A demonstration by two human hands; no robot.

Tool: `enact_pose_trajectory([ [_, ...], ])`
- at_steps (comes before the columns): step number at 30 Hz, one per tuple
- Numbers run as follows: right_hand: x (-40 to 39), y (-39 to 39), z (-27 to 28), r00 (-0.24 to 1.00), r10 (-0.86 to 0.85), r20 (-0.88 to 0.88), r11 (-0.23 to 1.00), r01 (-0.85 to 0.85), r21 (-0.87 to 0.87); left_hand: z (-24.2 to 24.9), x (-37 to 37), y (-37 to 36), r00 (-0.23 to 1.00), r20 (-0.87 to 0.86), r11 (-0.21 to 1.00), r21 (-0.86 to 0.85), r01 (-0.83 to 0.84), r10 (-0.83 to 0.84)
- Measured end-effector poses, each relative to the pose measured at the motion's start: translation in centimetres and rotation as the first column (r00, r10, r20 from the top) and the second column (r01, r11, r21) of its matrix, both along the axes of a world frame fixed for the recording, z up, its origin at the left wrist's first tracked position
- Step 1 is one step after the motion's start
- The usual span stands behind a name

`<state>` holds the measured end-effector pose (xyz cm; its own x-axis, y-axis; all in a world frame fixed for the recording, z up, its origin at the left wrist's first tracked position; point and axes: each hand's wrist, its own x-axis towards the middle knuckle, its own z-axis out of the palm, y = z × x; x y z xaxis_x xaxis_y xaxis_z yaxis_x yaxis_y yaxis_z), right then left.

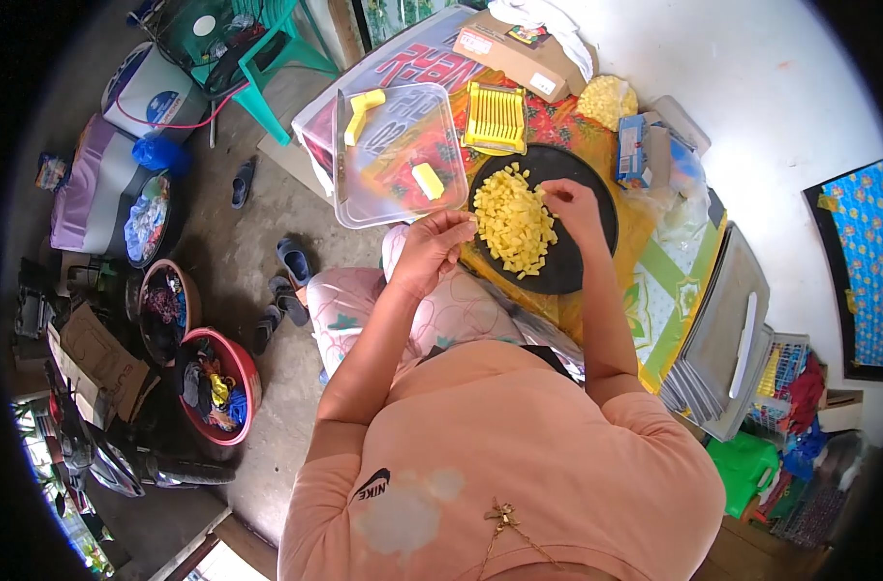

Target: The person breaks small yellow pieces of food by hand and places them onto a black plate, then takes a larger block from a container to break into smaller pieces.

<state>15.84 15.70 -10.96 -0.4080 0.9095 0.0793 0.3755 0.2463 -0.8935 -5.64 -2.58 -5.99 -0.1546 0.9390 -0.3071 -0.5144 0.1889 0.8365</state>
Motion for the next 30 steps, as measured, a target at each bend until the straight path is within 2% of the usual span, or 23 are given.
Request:
enact_pose_trajectory([
  [2, -0.6, 0.0, -0.6, 0.994, -0.01, 0.105, 0.997, 0.002, 0.075, -0.5, 0.2, 1.1, 0.998, -0.056, 0.999, -0.029, 0.015, -0.016],
  [4, -1.1, 0.1, -1.1, 0.992, -0.026, 0.124, 0.995, 0.014, 0.097, -0.9, 0.3, 2.1, 0.994, -0.109, 0.999, -0.045, 0.019, -0.023],
  [7, -1.3, 0.3, -1.3, 0.989, -0.026, 0.145, 0.996, 0.013, 0.092, -1.1, 0.4, 3.7, 0.979, -0.201, 0.997, -0.067, 0.029, -0.042],
  [10, -1.3, 0.3, -0.9, 0.988, -0.029, 0.154, 1.0, 0.029, 0.003, -0.8, 0.9, 5.6, 0.92, -0.39, 0.998, -0.06, 0.015, -0.037],
  [11, -1.2, 0.5, -1.1, 0.989, -0.024, 0.146, 1.0, 0.024, -0.003, -2.4, 1.0, 6.8, 0.84, -0.541, 0.998, 0.068, 0.001, 0.036],
  [14, -1.0, 0.9, -1.6, 0.992, -0.011, 0.122, 1.0, 0.011, 0.001, -3.8, 0.9, 9.6, 0.602, -0.798, 0.991, 0.065, 0.113, -0.016],
  [15, -0.9, 0.9, -1.5, 0.993, -0.01, 0.116, 1.0, 0.008, 0.018, -3.8, 1.1, 10.5, 0.551, -0.831, 0.993, -0.005, 0.115, -0.068],
  [18, -1.1, 0.7, -1.4, 0.996, -0.001, 0.092, 0.999, -0.003, 0.043, -3.8, 2.2, 12.2, 0.435, -0.896, 0.988, -0.019, 0.154, -0.086],
  [19, -1.1, 0.7, -1.4, 0.996, 0.0, 0.084, 0.999, -0.004, 0.046, -2.7, 2.6, 12.1, 0.381, -0.915, 0.985, -0.075, 0.158, -0.131],
  [22, -1.1, 0.7, -1.7, 0.996, 0.035, 0.087, 0.997, -0.04, 0.063, -3.9, 2.8, 13.1, 0.356, -0.923, 0.976, -0.078, 0.205, -0.149],
  [25, -1.2, 0.4, -1.1, 0.988, 0.056, 0.145, 0.996, -0.065, 0.057, -4.3, 2.7, 13.4, 0.402, -0.897, 0.972, -0.105, 0.21, -0.184],
  [28, -1.4, -0.2, 0.4, 0.964, 0.04, 0.263, 0.998, -0.051, 0.035, -5.0, 2.2, 13.4, 0.529, -0.84, 0.986, -0.038, 0.164, -0.12],
  [30, -1.4, -0.2, 0.4, 0.964, 0.044, 0.261, 0.999, -0.05, 0.016, -5.3, 1.7, 13.1, 0.578, -0.811, 0.992, -0.016, 0.129, -0.088],
])
